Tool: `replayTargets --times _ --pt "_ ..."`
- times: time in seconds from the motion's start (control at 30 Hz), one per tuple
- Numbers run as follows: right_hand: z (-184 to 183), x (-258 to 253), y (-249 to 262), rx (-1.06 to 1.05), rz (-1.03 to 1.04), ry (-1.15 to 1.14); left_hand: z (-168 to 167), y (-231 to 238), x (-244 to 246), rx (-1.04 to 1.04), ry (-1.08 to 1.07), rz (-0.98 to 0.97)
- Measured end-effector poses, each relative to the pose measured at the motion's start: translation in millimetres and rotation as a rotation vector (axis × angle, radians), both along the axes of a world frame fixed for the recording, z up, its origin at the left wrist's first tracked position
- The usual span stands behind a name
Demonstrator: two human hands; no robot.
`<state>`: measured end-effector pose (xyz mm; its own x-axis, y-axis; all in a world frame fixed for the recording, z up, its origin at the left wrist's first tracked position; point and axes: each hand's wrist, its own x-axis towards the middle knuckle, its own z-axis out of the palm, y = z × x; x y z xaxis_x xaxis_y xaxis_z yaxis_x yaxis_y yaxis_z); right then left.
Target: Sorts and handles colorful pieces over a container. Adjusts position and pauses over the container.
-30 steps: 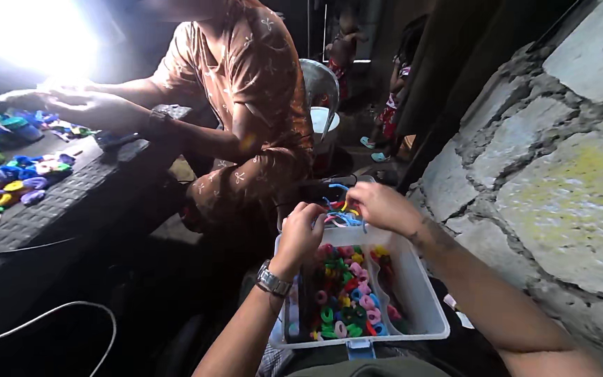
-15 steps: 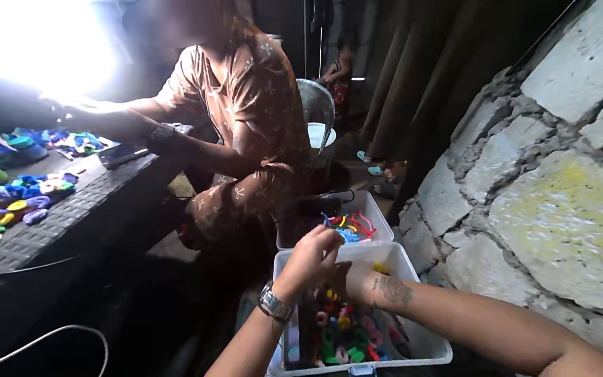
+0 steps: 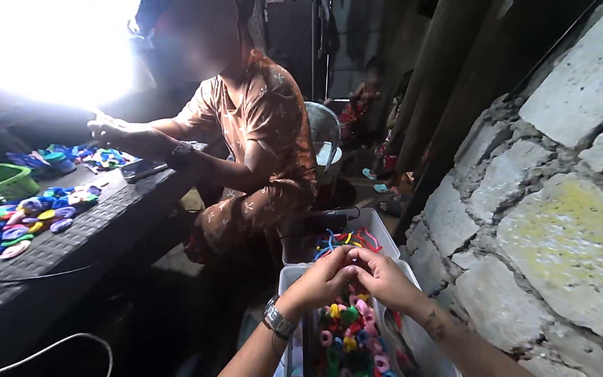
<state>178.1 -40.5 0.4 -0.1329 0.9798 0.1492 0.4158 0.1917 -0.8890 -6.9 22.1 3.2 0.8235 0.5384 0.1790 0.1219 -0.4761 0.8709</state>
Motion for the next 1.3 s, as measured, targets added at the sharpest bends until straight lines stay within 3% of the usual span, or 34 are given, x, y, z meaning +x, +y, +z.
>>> replayTargets --times 0.13,0.3,0.47,0.53,0.73,0.8,0.9,0.97,1.07,1.17,1.23,1.3 --pt "-10.8 -6.5 0.6 0.143 -0.113 0.038 -0.4 2.1 -1.0 0.043 -0.014 0.031" --pt "-8.2 -8.3 -0.9 0.172 -0.193 0.137 -3.8 1.3 0.0 0.036 -0.020 0.098" --pt "-3.0 -3.2 -2.7 -0.024 -0.029 0.541 -0.2 -0.2 -2.7 0.034 -0.030 0.124" --pt "-4.2 0.4 -3.9 -0.012 0.054 0.630 -0.5 -0.5 -4.6 0.055 -0.072 0.143" --pt "-14.8 7.9 -1.3 0.242 0.263 0.368 -2.3 1.6 -7.6 0.064 -0.239 0.241" --pt "-16.4 9.1 -1.0 0.352 0.197 0.141 -2.4 -0.2 -6.8 0.097 -0.272 0.255" --pt "-19.7 1.8 -1.2 0.500 -0.091 -0.248 -2.9 -1.8 -5.1 0.128 -0.285 0.282" --pt "-17.7 -0.7 -1.8 0.420 -0.162 -0.177 -5.0 -2.7 -3.9 0.134 -0.257 0.274" --pt "-5.8 -1.4 0.9 0.192 -0.135 0.261 -5.0 -3.4 -1.3 0.168 -0.167 0.211" --pt "-5.6 0.4 0.6 0.172 -0.027 0.442 -4.5 -3.5 -1.6 0.179 -0.136 0.222" --pt "-9.0 6.2 0.2 0.246 0.105 0.396 -3.4 -1.1 -4.0 0.186 -0.186 0.312" --pt "-14.8 9.5 1.4 0.385 0.137 0.110 -2.1 -0.8 -5.3 0.185 -0.248 0.407"
